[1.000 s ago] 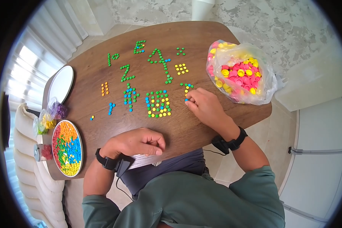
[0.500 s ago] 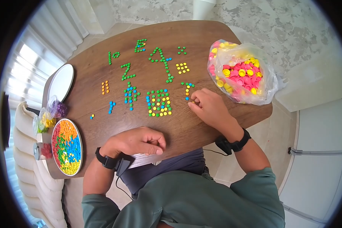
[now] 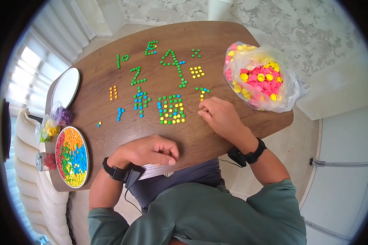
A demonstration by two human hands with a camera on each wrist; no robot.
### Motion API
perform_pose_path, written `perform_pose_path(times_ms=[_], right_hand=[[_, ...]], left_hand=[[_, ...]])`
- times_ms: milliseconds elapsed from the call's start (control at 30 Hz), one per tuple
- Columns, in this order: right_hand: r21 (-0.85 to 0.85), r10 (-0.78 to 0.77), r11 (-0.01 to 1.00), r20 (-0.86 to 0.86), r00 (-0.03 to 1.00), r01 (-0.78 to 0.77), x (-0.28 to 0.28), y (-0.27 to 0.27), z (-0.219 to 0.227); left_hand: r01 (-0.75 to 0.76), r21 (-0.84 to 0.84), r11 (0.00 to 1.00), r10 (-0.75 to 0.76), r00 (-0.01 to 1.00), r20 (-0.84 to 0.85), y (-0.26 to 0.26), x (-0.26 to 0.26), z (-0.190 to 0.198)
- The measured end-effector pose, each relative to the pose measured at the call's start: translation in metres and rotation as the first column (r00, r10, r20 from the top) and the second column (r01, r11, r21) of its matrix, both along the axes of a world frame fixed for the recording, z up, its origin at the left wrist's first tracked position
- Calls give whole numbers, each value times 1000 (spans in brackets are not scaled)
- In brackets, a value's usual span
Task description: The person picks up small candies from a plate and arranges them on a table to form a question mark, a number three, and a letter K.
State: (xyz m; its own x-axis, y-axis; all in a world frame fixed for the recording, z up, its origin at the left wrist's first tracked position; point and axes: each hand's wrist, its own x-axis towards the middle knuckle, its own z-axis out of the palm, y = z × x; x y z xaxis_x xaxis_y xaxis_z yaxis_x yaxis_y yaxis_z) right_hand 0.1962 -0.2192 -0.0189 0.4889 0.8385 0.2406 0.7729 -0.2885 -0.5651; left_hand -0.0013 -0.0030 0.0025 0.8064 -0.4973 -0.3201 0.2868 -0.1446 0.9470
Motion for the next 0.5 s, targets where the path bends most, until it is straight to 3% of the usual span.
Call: perform_pose_path(times_ms=[67,167,500], right_hand=[[3,18,1000,33,999,-18,-2,1,0],[-7,-32,999,-50,998,32,-7,1,5],[-7,-17,1000,5,1000,17,-2,-1,3]], left_hand=[[-2,-4,1000,2,1000,-14,0,0,-1],[-5,-1,1000,5,1000,26,0,-1,-1],[1,-3,1000,-1,1000,3,0,0,0]])
